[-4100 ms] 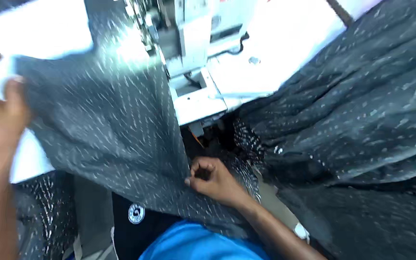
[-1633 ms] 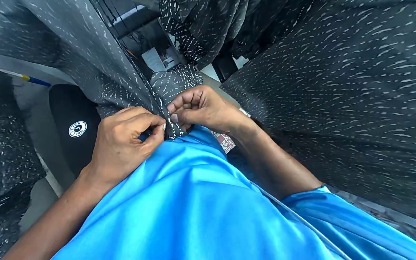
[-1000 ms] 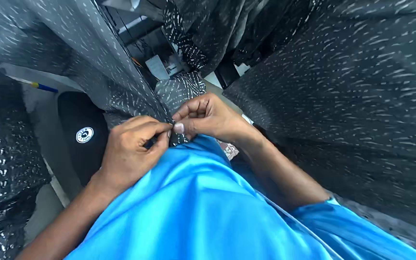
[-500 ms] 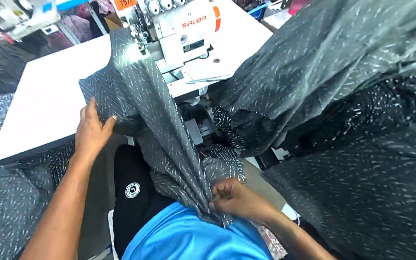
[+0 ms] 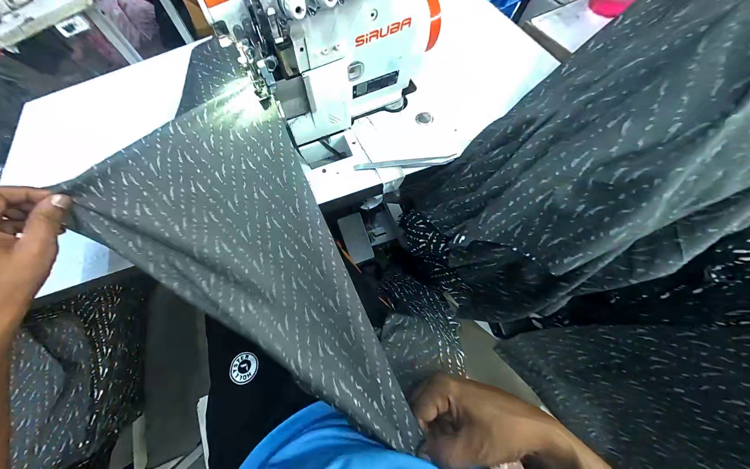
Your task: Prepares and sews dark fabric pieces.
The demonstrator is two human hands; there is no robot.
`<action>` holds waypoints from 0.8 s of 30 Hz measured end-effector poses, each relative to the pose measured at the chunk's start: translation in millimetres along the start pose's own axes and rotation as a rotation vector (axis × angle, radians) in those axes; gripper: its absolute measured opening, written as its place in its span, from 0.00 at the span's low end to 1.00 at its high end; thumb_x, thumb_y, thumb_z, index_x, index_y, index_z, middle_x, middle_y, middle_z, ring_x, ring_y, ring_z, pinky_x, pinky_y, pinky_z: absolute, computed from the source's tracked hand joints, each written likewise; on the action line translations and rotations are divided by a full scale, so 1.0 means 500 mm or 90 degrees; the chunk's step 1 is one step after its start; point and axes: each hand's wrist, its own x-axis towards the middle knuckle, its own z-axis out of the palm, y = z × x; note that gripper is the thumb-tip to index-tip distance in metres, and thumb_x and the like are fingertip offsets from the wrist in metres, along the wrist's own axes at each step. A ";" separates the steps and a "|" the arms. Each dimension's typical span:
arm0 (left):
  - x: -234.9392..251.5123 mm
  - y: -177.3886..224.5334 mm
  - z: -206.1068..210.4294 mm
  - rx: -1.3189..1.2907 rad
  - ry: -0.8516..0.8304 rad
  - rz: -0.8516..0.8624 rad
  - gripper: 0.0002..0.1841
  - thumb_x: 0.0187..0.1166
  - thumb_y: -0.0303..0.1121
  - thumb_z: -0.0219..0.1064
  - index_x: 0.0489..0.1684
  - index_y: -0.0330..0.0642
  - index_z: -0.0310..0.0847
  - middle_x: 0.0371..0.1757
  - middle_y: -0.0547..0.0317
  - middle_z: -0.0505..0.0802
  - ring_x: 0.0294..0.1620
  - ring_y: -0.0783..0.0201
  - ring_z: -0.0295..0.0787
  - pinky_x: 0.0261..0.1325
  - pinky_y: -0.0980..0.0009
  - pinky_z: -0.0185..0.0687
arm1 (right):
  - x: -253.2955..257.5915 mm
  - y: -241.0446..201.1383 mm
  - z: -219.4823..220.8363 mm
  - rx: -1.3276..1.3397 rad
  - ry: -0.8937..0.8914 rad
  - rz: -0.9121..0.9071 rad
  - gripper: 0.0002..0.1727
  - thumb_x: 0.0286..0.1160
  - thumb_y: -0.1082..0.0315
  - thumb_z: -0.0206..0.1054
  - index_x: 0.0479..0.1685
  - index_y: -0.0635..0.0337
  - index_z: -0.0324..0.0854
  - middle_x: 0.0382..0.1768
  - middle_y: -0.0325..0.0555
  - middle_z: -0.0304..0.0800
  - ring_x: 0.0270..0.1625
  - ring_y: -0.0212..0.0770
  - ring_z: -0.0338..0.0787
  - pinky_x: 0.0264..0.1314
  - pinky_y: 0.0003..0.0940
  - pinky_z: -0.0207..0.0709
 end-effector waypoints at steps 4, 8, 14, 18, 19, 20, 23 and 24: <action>0.018 -0.018 0.002 -0.013 0.009 0.013 0.25 0.87 0.47 0.62 0.55 0.26 0.80 0.50 0.39 0.85 0.41 0.59 0.86 0.50 0.61 0.85 | 0.017 -0.008 -0.008 -0.024 -0.018 0.006 0.12 0.77 0.64 0.70 0.26 0.59 0.83 0.19 0.37 0.76 0.22 0.27 0.73 0.23 0.26 0.64; 0.015 -0.041 0.030 -0.002 -0.025 0.041 0.23 0.84 0.45 0.65 0.50 0.26 0.84 0.49 0.36 0.86 0.40 0.53 0.86 0.46 0.55 0.85 | 0.021 -0.003 -0.002 -0.014 0.002 0.028 0.13 0.75 0.63 0.72 0.24 0.58 0.82 0.17 0.36 0.76 0.21 0.27 0.72 0.22 0.26 0.64; 0.012 -0.045 0.051 -0.031 -0.059 -0.008 0.23 0.84 0.45 0.66 0.53 0.27 0.82 0.51 0.39 0.85 0.42 0.59 0.86 0.51 0.62 0.86 | 0.020 -0.012 0.009 0.029 0.017 0.072 0.12 0.75 0.61 0.72 0.25 0.56 0.83 0.18 0.33 0.77 0.21 0.24 0.73 0.22 0.24 0.65; 0.013 -0.034 0.047 -0.012 -0.078 -0.048 0.22 0.87 0.44 0.63 0.57 0.28 0.81 0.52 0.43 0.84 0.41 0.63 0.84 0.49 0.63 0.84 | 0.020 -0.004 0.015 0.036 0.028 0.068 0.12 0.75 0.61 0.72 0.26 0.56 0.83 0.18 0.33 0.78 0.21 0.25 0.73 0.22 0.24 0.65; 0.014 -0.034 0.047 -0.013 -0.081 -0.053 0.21 0.87 0.44 0.63 0.57 0.29 0.81 0.52 0.43 0.84 0.41 0.63 0.84 0.49 0.64 0.84 | 0.019 -0.003 0.017 0.040 0.030 0.071 0.12 0.75 0.60 0.72 0.27 0.55 0.83 0.18 0.32 0.78 0.21 0.24 0.74 0.21 0.23 0.65; 0.015 -0.031 0.047 -0.017 -0.080 -0.057 0.21 0.87 0.43 0.64 0.58 0.28 0.80 0.51 0.44 0.85 0.41 0.64 0.84 0.50 0.64 0.84 | 0.020 -0.003 0.017 0.045 0.035 0.076 0.12 0.75 0.60 0.73 0.26 0.55 0.84 0.18 0.31 0.78 0.20 0.24 0.74 0.21 0.23 0.66; 0.022 -0.027 0.046 -0.025 -0.073 -0.061 0.21 0.87 0.43 0.64 0.59 0.30 0.80 0.49 0.48 0.85 0.41 0.69 0.83 0.50 0.69 0.84 | 0.024 0.000 0.019 0.045 0.062 0.084 0.14 0.75 0.57 0.74 0.25 0.53 0.83 0.17 0.30 0.77 0.19 0.23 0.73 0.20 0.23 0.64; 0.025 -0.029 0.046 -0.029 -0.070 -0.059 0.20 0.87 0.43 0.65 0.59 0.30 0.80 0.49 0.50 0.85 0.40 0.71 0.83 0.49 0.71 0.84 | 0.028 0.001 0.019 0.043 0.075 0.086 0.14 0.74 0.57 0.74 0.25 0.53 0.83 0.16 0.29 0.77 0.19 0.23 0.72 0.20 0.23 0.63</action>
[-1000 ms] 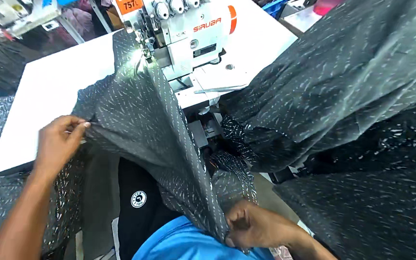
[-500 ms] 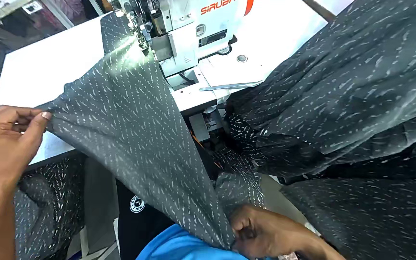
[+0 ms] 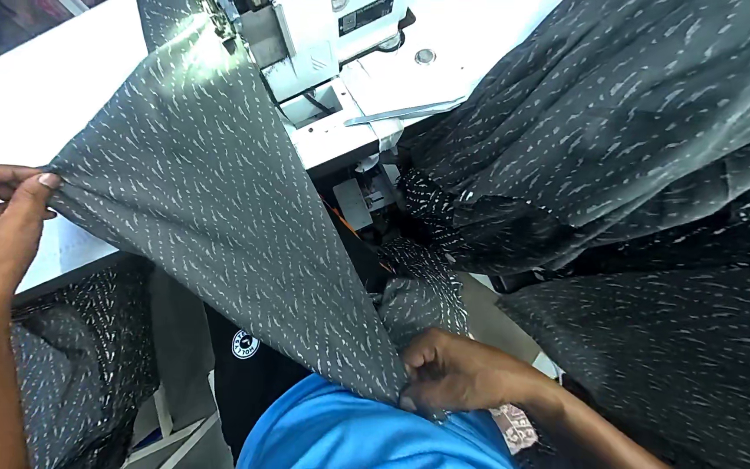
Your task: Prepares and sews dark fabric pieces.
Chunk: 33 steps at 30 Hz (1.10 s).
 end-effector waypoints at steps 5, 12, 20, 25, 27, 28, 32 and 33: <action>0.008 -0.008 0.011 -0.024 -0.008 0.007 0.19 0.86 0.41 0.66 0.57 0.30 0.80 0.48 0.50 0.85 0.39 0.72 0.84 0.48 0.71 0.85 | 0.017 -0.007 -0.001 0.007 0.042 0.021 0.15 0.75 0.56 0.74 0.25 0.53 0.82 0.17 0.29 0.77 0.20 0.23 0.74 0.22 0.23 0.66; 0.026 -0.030 0.026 -0.061 -0.012 -0.008 0.19 0.85 0.41 0.66 0.60 0.32 0.79 0.47 0.57 0.86 0.39 0.78 0.84 0.50 0.76 0.84 | 0.043 0.011 0.001 0.060 0.084 0.045 0.16 0.75 0.53 0.76 0.25 0.51 0.83 0.17 0.29 0.78 0.19 0.23 0.75 0.21 0.22 0.68; -0.228 0.027 0.119 -0.248 0.179 -0.208 0.26 0.84 0.40 0.67 0.76 0.37 0.68 0.63 0.57 0.85 0.49 0.67 0.88 0.50 0.64 0.89 | 0.048 0.013 0.001 0.096 0.141 0.055 0.13 0.70 0.52 0.79 0.24 0.44 0.85 0.17 0.25 0.82 0.17 0.19 0.77 0.18 0.18 0.70; -0.366 0.082 0.279 -0.496 0.100 -0.455 0.33 0.82 0.44 0.69 0.82 0.38 0.63 0.71 0.50 0.84 0.65 0.57 0.87 0.64 0.53 0.88 | 0.054 0.008 -0.007 0.107 0.120 0.092 0.13 0.69 0.53 0.79 0.22 0.44 0.85 0.15 0.26 0.82 0.15 0.20 0.77 0.16 0.18 0.70; -0.348 0.093 0.319 -0.518 0.097 -0.480 0.36 0.79 0.47 0.72 0.82 0.37 0.64 0.74 0.48 0.82 0.70 0.56 0.84 0.69 0.54 0.85 | 0.056 -0.007 -0.009 0.092 0.103 0.108 0.14 0.69 0.54 0.79 0.21 0.45 0.85 0.14 0.27 0.82 0.14 0.21 0.77 0.16 0.18 0.71; -0.335 0.095 0.333 -0.512 0.109 -0.474 0.34 0.79 0.46 0.72 0.79 0.36 0.66 0.71 0.48 0.83 0.68 0.57 0.85 0.69 0.55 0.85 | 0.058 -0.019 -0.008 0.085 0.102 0.121 0.13 0.69 0.55 0.79 0.21 0.45 0.84 0.15 0.27 0.82 0.14 0.21 0.77 0.16 0.19 0.71; -0.281 0.090 0.360 -0.459 0.198 -0.401 0.15 0.84 0.40 0.67 0.47 0.33 0.82 0.41 0.55 0.89 0.43 0.63 0.89 0.55 0.57 0.89 | 0.065 -0.046 0.000 0.055 0.115 0.147 0.13 0.72 0.57 0.78 0.24 0.48 0.83 0.16 0.27 0.82 0.16 0.23 0.78 0.19 0.20 0.73; -0.274 0.087 0.357 -0.463 0.220 -0.391 0.12 0.85 0.38 0.66 0.41 0.36 0.82 0.36 0.60 0.88 0.39 0.66 0.89 0.52 0.59 0.90 | 0.067 -0.046 0.001 0.054 0.116 0.141 0.13 0.73 0.57 0.77 0.24 0.49 0.82 0.17 0.27 0.82 0.16 0.23 0.78 0.19 0.21 0.73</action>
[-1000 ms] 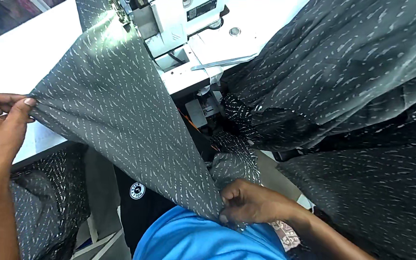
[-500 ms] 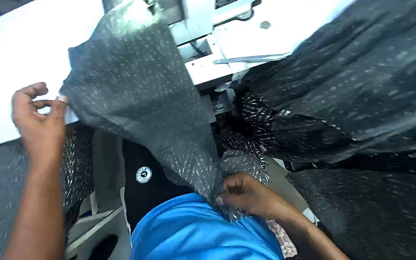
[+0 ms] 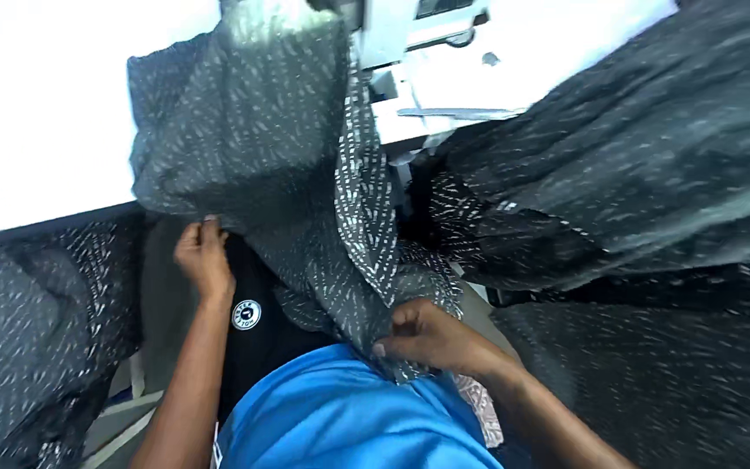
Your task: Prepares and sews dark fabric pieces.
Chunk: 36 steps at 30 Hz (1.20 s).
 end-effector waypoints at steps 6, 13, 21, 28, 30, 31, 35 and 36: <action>0.038 0.033 -0.083 -0.049 0.036 -0.014 0.05 0.85 0.33 0.57 0.44 0.45 0.76 0.30 0.70 0.86 0.30 0.71 0.87 0.39 0.65 0.91 | -0.008 0.021 -0.001 0.015 -0.019 -0.027 0.12 0.76 0.58 0.75 0.27 0.52 0.83 0.18 0.29 0.82 0.17 0.24 0.79 0.19 0.21 0.74; 0.078 0.050 -0.160 -0.028 0.023 -0.035 0.08 0.86 0.36 0.55 0.49 0.44 0.78 0.34 0.66 0.90 0.33 0.65 0.93 0.38 0.58 0.94 | -0.016 0.029 -0.003 0.014 -0.056 -0.016 0.12 0.76 0.57 0.75 0.30 0.52 0.84 0.20 0.32 0.84 0.18 0.26 0.81 0.21 0.23 0.77; 0.093 0.066 -0.177 -0.051 -0.038 -0.075 0.07 0.86 0.34 0.55 0.49 0.46 0.77 0.37 0.67 0.89 0.38 0.65 0.92 0.47 0.57 0.93 | -0.016 0.031 0.002 0.014 -0.058 -0.048 0.12 0.76 0.58 0.75 0.28 0.53 0.83 0.19 0.31 0.83 0.19 0.26 0.81 0.22 0.23 0.76; 0.055 0.030 -0.108 -0.118 -0.222 -0.084 0.21 0.86 0.56 0.57 0.60 0.50 0.76 0.45 0.67 0.92 0.48 0.66 0.93 0.58 0.59 0.90 | -0.043 0.050 -0.005 -0.040 -0.105 -0.078 0.12 0.75 0.58 0.75 0.28 0.56 0.85 0.20 0.32 0.84 0.21 0.26 0.82 0.26 0.26 0.78; 0.047 0.021 -0.080 -0.166 -0.243 -0.096 0.24 0.82 0.55 0.64 0.65 0.49 0.75 0.52 0.66 0.92 0.52 0.66 0.92 0.60 0.61 0.89 | -0.043 0.048 -0.005 -0.047 -0.111 -0.084 0.13 0.75 0.58 0.74 0.28 0.55 0.84 0.19 0.32 0.83 0.21 0.26 0.81 0.25 0.25 0.76; 0.043 0.023 -0.067 -0.200 -0.237 -0.105 0.24 0.81 0.51 0.67 0.67 0.49 0.73 0.54 0.64 0.92 0.54 0.65 0.92 0.61 0.61 0.89 | -0.042 0.048 -0.006 -0.048 -0.113 -0.087 0.13 0.75 0.58 0.74 0.27 0.55 0.84 0.18 0.32 0.83 0.20 0.26 0.80 0.24 0.25 0.76; 0.030 0.065 -0.067 -0.254 -0.187 -0.095 0.22 0.81 0.38 0.68 0.72 0.46 0.70 0.58 0.60 0.91 0.58 0.63 0.92 0.64 0.58 0.90 | -0.046 0.053 -0.007 -0.065 -0.114 -0.107 0.14 0.74 0.58 0.74 0.24 0.54 0.82 0.17 0.33 0.79 0.20 0.27 0.77 0.23 0.27 0.71; 0.032 0.083 -0.079 -0.248 -0.183 -0.071 0.26 0.78 0.40 0.71 0.73 0.47 0.69 0.58 0.61 0.91 0.60 0.63 0.91 0.66 0.58 0.89 | -0.049 0.053 -0.008 -0.066 -0.111 -0.113 0.14 0.74 0.59 0.74 0.24 0.54 0.82 0.17 0.32 0.79 0.20 0.27 0.77 0.23 0.27 0.70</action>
